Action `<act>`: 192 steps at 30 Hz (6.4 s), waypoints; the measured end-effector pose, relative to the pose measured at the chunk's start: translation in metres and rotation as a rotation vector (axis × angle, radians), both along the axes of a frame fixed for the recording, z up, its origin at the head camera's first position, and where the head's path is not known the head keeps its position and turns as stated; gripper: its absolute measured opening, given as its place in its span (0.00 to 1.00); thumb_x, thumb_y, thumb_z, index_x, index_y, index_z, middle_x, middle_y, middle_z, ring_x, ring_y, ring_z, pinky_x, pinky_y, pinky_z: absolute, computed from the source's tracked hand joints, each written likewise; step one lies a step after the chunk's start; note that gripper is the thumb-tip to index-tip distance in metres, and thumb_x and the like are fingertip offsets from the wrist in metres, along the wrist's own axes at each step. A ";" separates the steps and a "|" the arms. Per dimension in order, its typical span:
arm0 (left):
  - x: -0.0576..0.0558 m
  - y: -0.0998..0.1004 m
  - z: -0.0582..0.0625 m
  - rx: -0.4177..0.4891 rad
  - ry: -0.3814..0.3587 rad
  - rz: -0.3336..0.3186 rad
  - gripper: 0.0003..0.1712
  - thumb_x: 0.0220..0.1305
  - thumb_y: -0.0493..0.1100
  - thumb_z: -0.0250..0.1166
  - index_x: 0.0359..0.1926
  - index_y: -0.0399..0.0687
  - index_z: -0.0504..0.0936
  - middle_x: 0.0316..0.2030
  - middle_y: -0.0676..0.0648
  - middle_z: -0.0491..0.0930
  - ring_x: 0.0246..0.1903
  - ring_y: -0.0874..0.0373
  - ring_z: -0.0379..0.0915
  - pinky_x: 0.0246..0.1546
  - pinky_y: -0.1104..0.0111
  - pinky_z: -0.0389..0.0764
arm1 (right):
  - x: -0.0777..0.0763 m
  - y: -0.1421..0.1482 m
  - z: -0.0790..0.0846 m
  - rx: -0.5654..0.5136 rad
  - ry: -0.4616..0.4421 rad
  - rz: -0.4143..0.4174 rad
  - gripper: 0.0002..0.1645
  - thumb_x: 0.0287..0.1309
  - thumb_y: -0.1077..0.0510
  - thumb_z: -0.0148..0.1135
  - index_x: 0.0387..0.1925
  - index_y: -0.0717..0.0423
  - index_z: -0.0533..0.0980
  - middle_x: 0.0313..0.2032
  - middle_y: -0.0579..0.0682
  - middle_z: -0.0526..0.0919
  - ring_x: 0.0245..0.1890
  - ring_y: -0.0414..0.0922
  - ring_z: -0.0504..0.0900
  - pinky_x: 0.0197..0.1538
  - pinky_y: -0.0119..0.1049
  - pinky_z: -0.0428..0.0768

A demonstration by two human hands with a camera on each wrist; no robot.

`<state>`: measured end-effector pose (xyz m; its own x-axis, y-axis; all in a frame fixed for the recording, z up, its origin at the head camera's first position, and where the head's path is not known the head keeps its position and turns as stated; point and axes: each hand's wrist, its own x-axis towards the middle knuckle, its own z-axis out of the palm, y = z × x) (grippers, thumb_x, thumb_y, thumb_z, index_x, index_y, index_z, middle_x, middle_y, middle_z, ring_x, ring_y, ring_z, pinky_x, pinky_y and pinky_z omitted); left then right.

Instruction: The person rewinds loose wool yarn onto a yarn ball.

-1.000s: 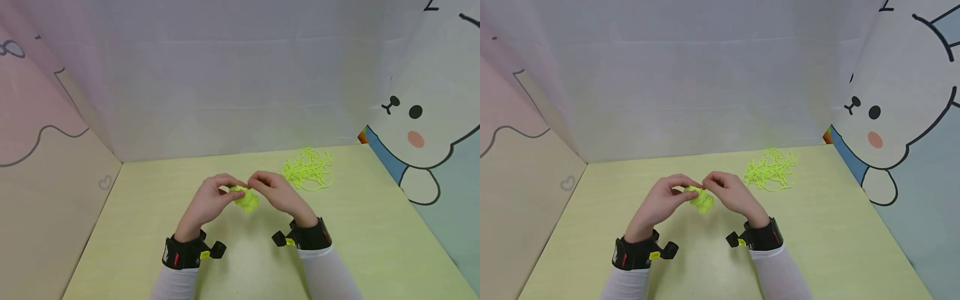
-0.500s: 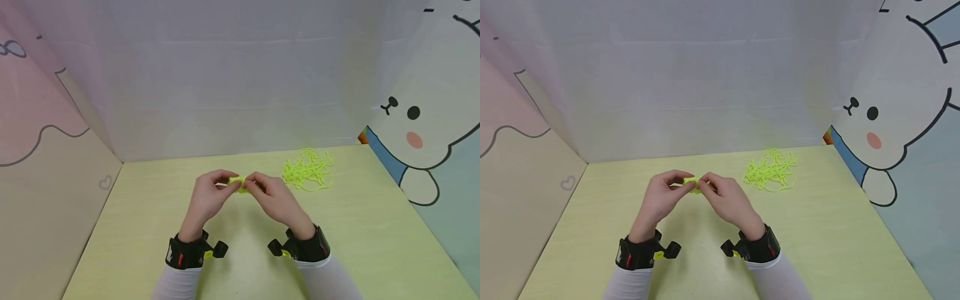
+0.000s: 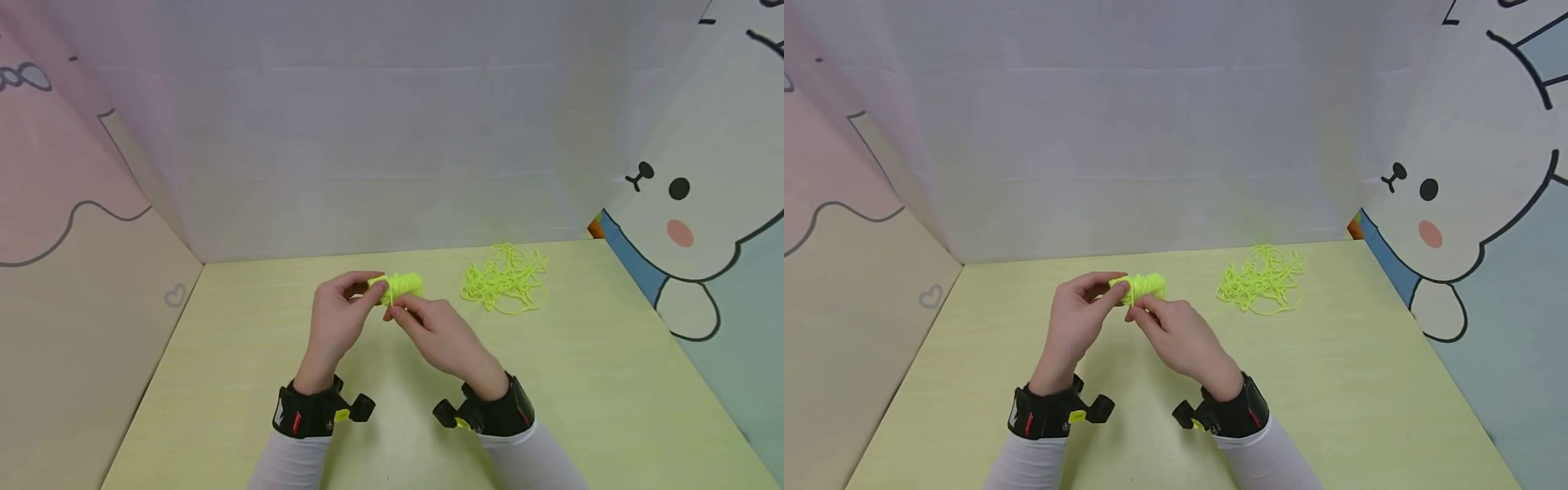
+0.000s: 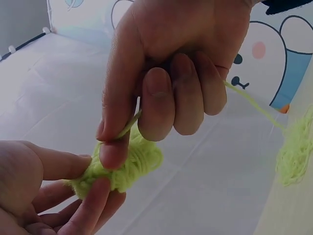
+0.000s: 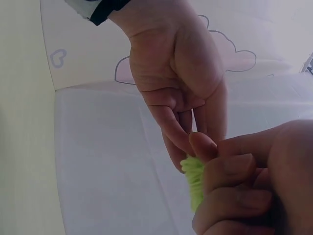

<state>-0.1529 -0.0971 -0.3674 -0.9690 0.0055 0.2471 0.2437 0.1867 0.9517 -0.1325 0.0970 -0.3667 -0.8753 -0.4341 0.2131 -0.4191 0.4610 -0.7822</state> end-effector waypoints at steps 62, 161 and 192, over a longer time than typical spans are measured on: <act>0.001 0.001 0.002 0.038 0.009 -0.056 0.12 0.73 0.37 0.71 0.54 0.38 0.87 0.48 0.42 0.87 0.41 0.51 0.89 0.42 0.62 0.90 | -0.003 0.023 0.005 -0.028 -0.067 0.105 0.13 0.82 0.51 0.57 0.48 0.49 0.86 0.28 0.39 0.79 0.25 0.40 0.73 0.32 0.37 0.75; 0.009 -0.017 0.003 0.089 0.030 -0.266 0.10 0.78 0.34 0.65 0.55 0.41 0.88 0.42 0.41 0.84 0.34 0.48 0.81 0.38 0.64 0.87 | -0.009 0.015 -0.011 0.084 -0.138 0.095 0.11 0.80 0.58 0.57 0.43 0.50 0.85 0.26 0.41 0.80 0.21 0.40 0.72 0.26 0.34 0.71; 0.008 -0.015 0.005 -0.239 0.052 -0.393 0.14 0.66 0.31 0.76 0.51 0.45 0.90 0.47 0.52 0.87 0.47 0.57 0.84 0.46 0.65 0.89 | -0.005 0.031 0.004 -0.050 -0.078 -0.101 0.12 0.80 0.49 0.61 0.45 0.49 0.86 0.22 0.44 0.71 0.18 0.43 0.64 0.24 0.36 0.64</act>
<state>-0.1446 -0.1120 -0.3628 -0.8680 0.4332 0.2426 0.3867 0.2833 0.8776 -0.1378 0.1284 -0.3631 -0.9286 -0.3338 0.1624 -0.3101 0.4570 -0.8337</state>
